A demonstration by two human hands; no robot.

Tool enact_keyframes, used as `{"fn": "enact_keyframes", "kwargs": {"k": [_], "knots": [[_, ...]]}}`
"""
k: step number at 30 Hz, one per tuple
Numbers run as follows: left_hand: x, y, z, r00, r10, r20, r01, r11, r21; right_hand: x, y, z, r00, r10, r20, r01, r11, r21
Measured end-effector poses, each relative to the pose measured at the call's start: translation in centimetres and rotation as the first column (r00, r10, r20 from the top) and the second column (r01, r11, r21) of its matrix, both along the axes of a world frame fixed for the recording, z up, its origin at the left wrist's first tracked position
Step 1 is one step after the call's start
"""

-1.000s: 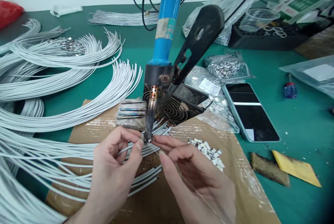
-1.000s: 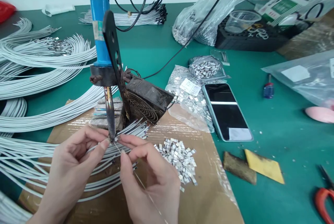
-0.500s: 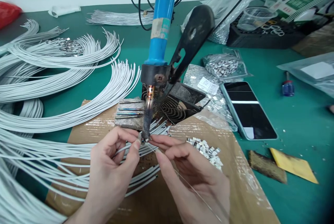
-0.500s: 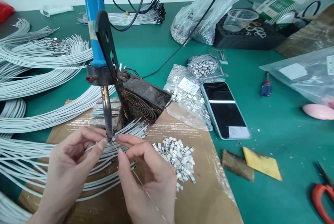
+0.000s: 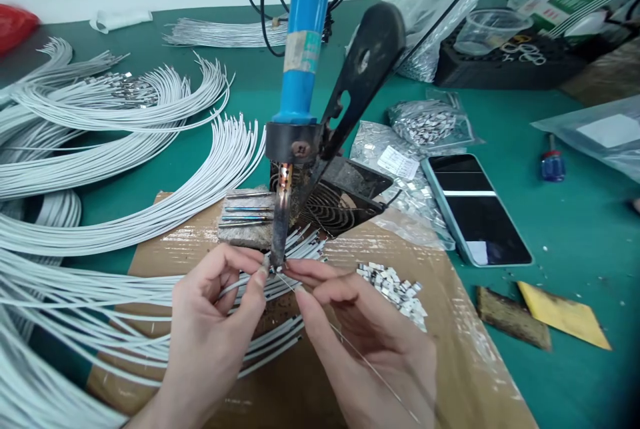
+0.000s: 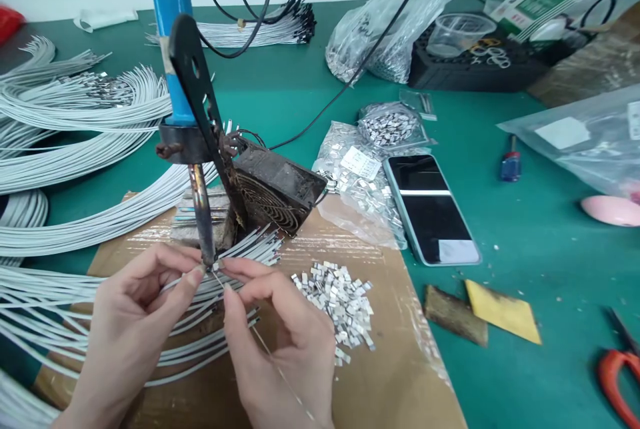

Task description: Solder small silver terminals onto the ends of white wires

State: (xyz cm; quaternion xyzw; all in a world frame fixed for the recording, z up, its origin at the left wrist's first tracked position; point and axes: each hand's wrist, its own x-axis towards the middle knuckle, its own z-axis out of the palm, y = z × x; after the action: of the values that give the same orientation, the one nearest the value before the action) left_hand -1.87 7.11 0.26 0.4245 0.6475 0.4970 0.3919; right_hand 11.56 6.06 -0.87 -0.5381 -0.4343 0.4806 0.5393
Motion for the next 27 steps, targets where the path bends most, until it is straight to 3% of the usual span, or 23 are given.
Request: {"fn": "enact_keyframes", "kwargs": {"k": [4, 10, 27], "knots": [[0.6, -0.16, 0.19, 0.996, 0.082, 0.029, -0.082, 0.997, -0.013, 0.08, 0.03, -0.12, 1.0, -0.004, 0.002, 0.004, 1.0, 0.018], [0.25, -0.13, 0.33, 0.999, 0.007, 0.04, -0.007, 1.0, -0.001, 0.08, 0.02, -0.07, 1.0, -0.005, 0.0, 0.005, 0.999, 0.045], [0.64, -0.28, 0.54, 0.997, 0.055, 0.061, -0.054, 0.998, -0.02, 0.14, 0.03, -0.02, 0.999, -0.013, 0.051, 0.01, 0.999, 0.054]]}}
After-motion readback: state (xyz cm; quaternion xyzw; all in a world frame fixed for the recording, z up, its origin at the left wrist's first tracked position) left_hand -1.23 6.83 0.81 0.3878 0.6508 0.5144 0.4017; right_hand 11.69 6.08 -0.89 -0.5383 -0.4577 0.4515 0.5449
